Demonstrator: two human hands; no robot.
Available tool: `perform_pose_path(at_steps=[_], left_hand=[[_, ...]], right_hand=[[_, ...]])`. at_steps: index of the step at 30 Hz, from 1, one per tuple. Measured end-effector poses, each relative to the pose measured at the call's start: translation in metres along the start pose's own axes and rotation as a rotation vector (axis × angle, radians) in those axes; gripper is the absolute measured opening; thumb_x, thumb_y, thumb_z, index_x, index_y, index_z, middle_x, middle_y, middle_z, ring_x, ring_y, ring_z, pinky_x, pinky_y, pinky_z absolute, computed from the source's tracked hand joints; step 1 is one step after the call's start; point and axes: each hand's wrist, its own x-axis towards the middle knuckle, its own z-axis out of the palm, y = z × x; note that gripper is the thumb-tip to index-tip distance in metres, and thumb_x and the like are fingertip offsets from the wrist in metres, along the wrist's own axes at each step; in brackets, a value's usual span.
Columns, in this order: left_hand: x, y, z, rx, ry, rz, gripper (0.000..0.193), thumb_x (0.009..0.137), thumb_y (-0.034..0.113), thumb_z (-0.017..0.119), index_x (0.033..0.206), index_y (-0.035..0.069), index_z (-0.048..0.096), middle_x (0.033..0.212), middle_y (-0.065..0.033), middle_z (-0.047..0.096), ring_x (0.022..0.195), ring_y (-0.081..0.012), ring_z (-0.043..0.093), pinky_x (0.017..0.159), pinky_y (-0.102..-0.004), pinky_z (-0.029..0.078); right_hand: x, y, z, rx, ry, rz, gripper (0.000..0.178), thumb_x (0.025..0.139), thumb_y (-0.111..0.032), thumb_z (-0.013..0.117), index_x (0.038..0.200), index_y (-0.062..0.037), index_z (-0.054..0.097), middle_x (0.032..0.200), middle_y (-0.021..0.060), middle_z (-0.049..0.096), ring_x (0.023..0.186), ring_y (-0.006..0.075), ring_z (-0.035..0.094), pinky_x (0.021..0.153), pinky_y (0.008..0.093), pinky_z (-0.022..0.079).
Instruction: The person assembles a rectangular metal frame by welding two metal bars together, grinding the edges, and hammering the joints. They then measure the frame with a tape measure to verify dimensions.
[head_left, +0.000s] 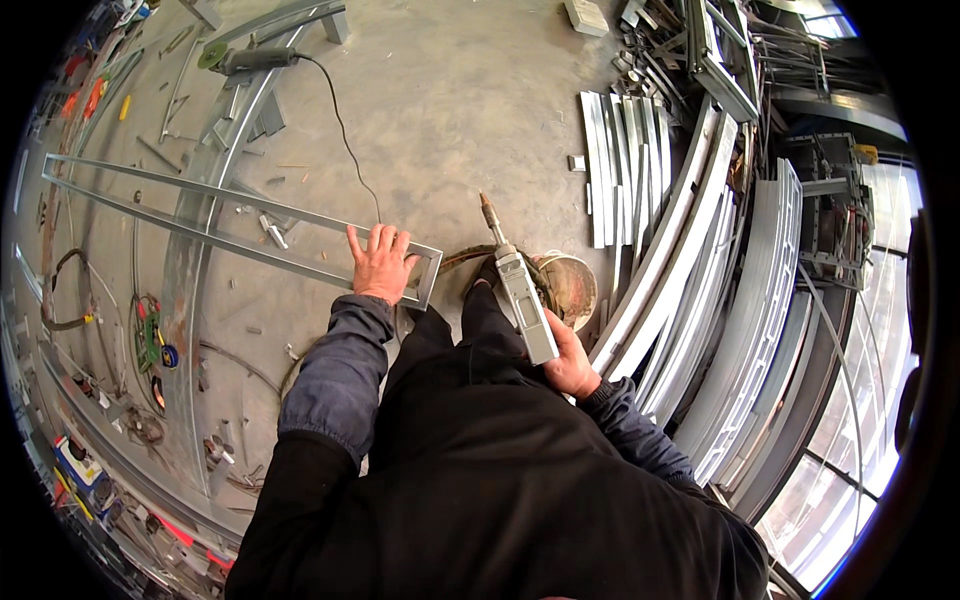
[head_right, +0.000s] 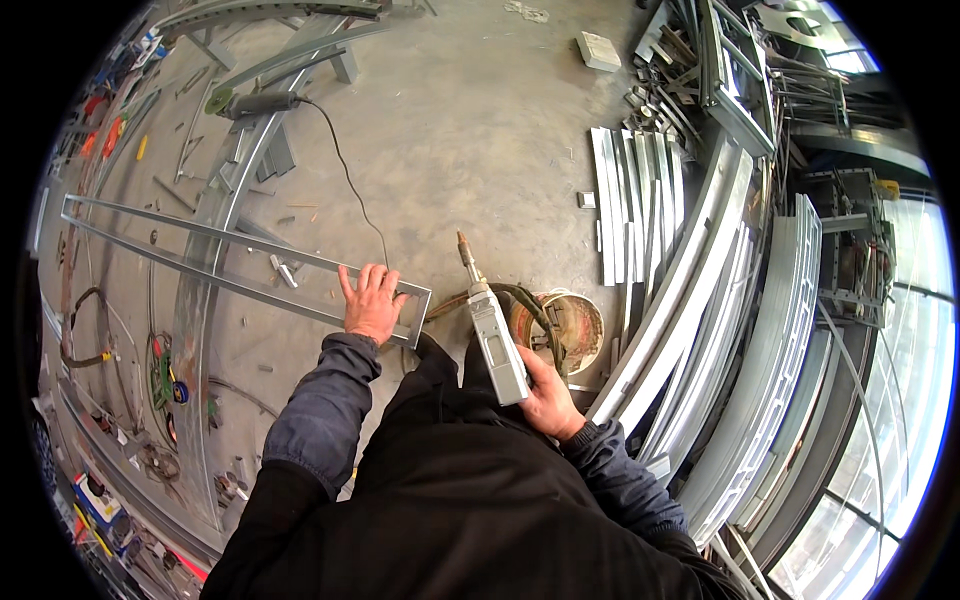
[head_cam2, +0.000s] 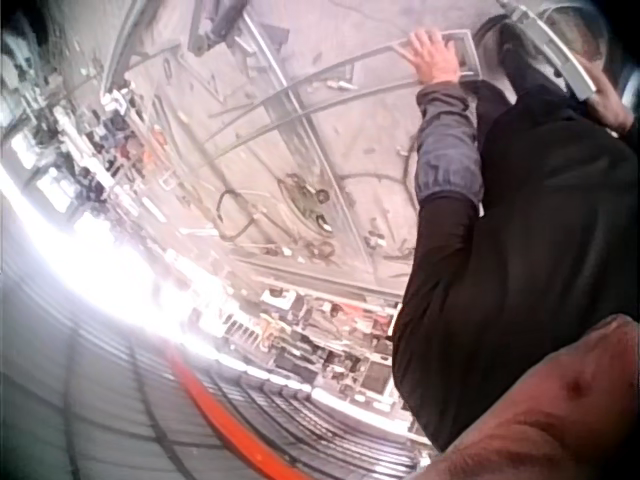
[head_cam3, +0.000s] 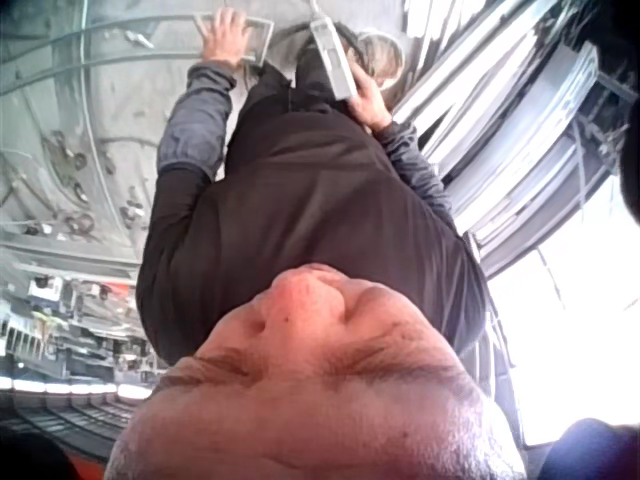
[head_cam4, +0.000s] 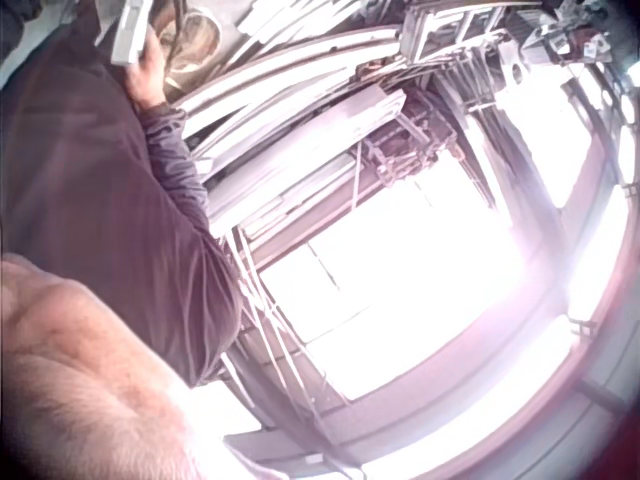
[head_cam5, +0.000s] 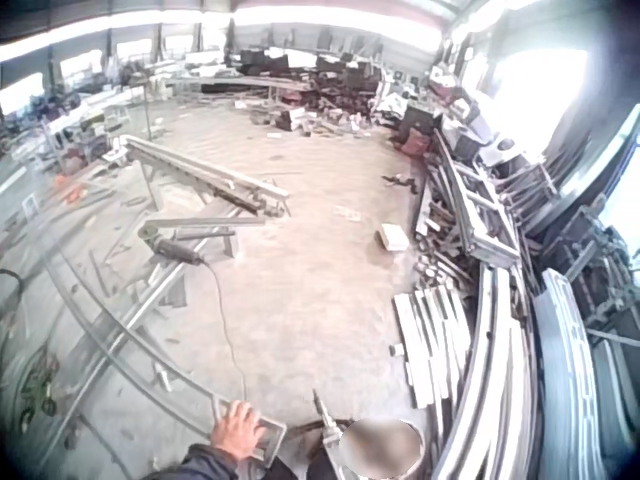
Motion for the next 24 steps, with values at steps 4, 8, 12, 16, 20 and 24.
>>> perform_pose_path(at_steps=[4,8,12,16,20,24], left_hand=[[-0.002,-0.003,-0.001,-0.002,0.000,0.012,0.051,0.087,0.046,0.080,0.124,0.016,0.063,0.127,0.0001,0.057,0.135,-0.0235,0.046,0.126,-0.0707,0.012],[-0.003,-0.005,-0.008,-0.052,-0.046,0.011,0.057,0.084,0.051,0.081,0.126,0.015,0.064,0.128,-0.0010,0.056,0.136,-0.0234,0.045,0.126,-0.0705,0.009],[-0.002,-0.006,-0.010,-0.074,-0.060,0.009,0.061,0.084,0.052,0.081,0.128,0.014,0.064,0.131,-0.0018,0.055,0.138,-0.0241,0.044,0.127,-0.0701,0.008],[-0.002,-0.007,-0.010,-0.156,-0.033,-0.018,0.061,0.084,0.051,0.081,0.126,0.011,0.064,0.135,-0.0041,0.054,0.143,-0.0253,0.042,0.128,-0.0682,0.007],[-0.011,-0.012,-0.005,-0.212,0.074,0.023,0.059,0.085,0.050,0.080,0.122,0.008,0.064,0.139,-0.0067,0.051,0.149,-0.0270,0.037,0.129,-0.0672,0.006],[-0.025,0.011,-0.022,-0.159,-0.086,0.022,0.044,0.084,0.049,0.080,0.098,0.008,0.071,0.116,-0.0083,0.063,0.118,-0.0300,0.058,0.114,-0.0541,0.037]], right_hand=[[-0.014,0.015,0.008,0.057,0.042,0.062,0.037,0.104,-0.016,0.058,0.138,-0.0001,0.056,0.113,0.0049,0.068,0.089,0.0125,0.067,0.080,0.0288,0.055],[-0.028,0.038,0.003,0.198,0.028,0.124,0.053,0.106,-0.019,0.061,0.153,0.0009,0.047,0.121,0.0099,0.069,0.104,0.0170,0.068,0.092,0.0315,0.055],[-0.018,0.050,-0.005,0.238,0.014,0.203,0.049,0.110,-0.035,0.060,0.144,-0.0013,0.052,0.116,0.0066,0.069,0.086,0.0139,0.068,0.077,0.0297,0.058],[-0.005,0.055,-0.016,0.186,-0.004,0.293,0.042,0.112,-0.033,0.057,0.141,-0.0026,0.053,0.112,0.0051,0.069,0.079,0.0129,0.067,0.072,0.0294,0.057],[0.005,0.066,-0.018,0.200,0.008,0.292,0.037,0.112,-0.027,0.055,0.140,-0.0036,0.053,0.109,0.0038,0.068,0.077,0.0117,0.066,0.070,0.0287,0.056],[0.013,0.062,-0.017,0.202,0.034,0.319,0.037,0.111,-0.024,0.056,0.143,-0.0047,0.054,0.105,0.0025,0.066,0.076,0.0103,0.063,0.071,0.0282,0.055]])
